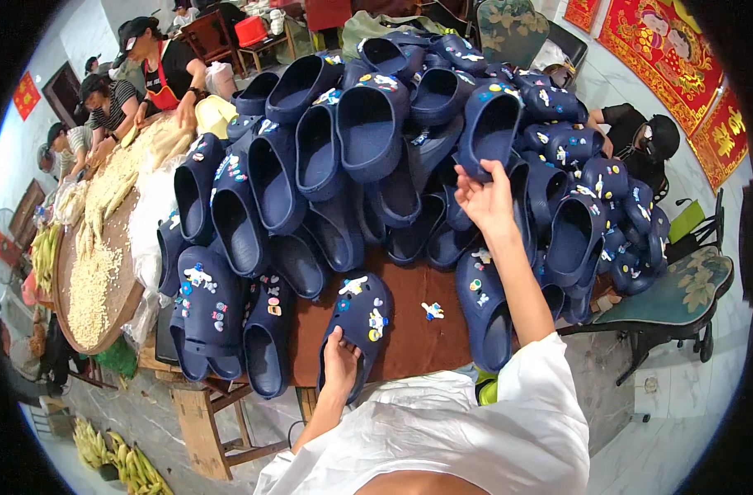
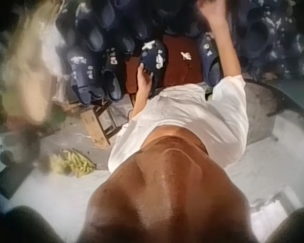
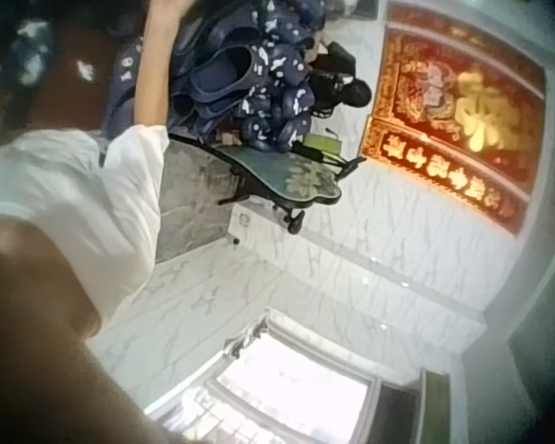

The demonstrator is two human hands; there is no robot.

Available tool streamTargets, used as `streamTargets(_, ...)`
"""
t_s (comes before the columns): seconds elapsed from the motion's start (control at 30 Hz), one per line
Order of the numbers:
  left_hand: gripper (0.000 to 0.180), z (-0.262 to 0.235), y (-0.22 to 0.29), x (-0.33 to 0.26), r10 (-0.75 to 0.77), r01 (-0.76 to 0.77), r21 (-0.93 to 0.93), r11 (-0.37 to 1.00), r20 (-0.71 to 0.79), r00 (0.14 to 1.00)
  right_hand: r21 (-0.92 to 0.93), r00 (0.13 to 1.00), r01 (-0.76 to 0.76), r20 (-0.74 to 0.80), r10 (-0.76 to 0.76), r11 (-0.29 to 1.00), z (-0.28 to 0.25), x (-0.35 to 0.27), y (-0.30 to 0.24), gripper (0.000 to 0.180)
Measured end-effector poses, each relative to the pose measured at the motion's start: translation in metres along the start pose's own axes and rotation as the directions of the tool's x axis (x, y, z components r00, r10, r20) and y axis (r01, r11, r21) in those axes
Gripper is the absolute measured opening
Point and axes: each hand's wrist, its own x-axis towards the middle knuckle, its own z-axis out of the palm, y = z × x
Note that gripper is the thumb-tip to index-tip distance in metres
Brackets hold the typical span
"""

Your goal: Attaching decorative shoe charms into the holes of blue clog-style shoes.

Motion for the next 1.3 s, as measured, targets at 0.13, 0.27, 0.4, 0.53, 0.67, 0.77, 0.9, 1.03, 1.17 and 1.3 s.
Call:
streamTargets(0.13,0.050,-0.008,0.000,0.002,0.012,-0.012,0.048,0.999,-0.004,1.000,-0.006,1.000,0.009,-0.017,-0.009,1.000,0.010,0.018,0.010,0.038)
streamTargets(0.27,0.052,0.002,0.003,0.001,0.008,-0.008,0.067,0.998,0.001,1.000,-0.047,0.997,0.082,-0.011,-0.082,0.996,0.030,0.025,0.017,0.032)
streamTargets(0.4,0.054,-0.002,0.003,0.003,0.013,-0.014,0.075,0.997,0.012,1.000,-0.224,0.994,0.103,0.048,-0.095,0.969,0.057,0.036,0.010,0.039)
streamTargets(0.53,0.055,0.003,0.001,0.005,0.040,-0.041,0.019,0.999,0.033,0.999,-0.279,0.995,0.071,0.085,-0.049,0.958,0.073,0.065,0.004,0.042)
streamTargets(0.67,0.056,0.016,0.004,-0.004,0.040,-0.041,0.062,0.997,0.016,0.999,-0.403,0.992,0.040,0.124,0.011,0.914,0.070,0.086,-0.002,0.048)
streamTargets(0.77,0.059,0.007,0.003,0.001,0.029,-0.030,0.071,0.997,0.017,0.999,-0.426,0.985,0.037,0.170,0.040,0.904,0.061,0.087,-0.009,0.054)
streamTargets(0.9,0.058,0.009,0.000,0.002,0.041,-0.041,0.060,0.997,0.016,0.999,-0.523,0.985,0.086,0.170,0.004,0.848,0.043,0.057,-0.026,0.056)
streamTargets(1.03,0.059,0.014,-0.003,0.003,0.040,-0.040,0.013,0.999,0.045,0.998,-0.522,0.881,0.470,0.231,-0.412,0.712,0.008,0.049,-0.078,0.045)
streamTargets(1.17,0.057,0.001,-0.013,0.011,0.134,-0.131,0.053,0.990,-0.060,0.989,-0.591,0.845,0.431,0.000,-0.535,0.682,-0.013,0.085,-0.132,0.007)
streamTargets(1.3,0.056,0.020,-0.012,0.008,0.152,-0.144,0.076,0.987,-0.126,0.980,-0.675,0.910,0.101,-0.234,-0.343,0.730,-0.084,0.166,-0.163,0.020)
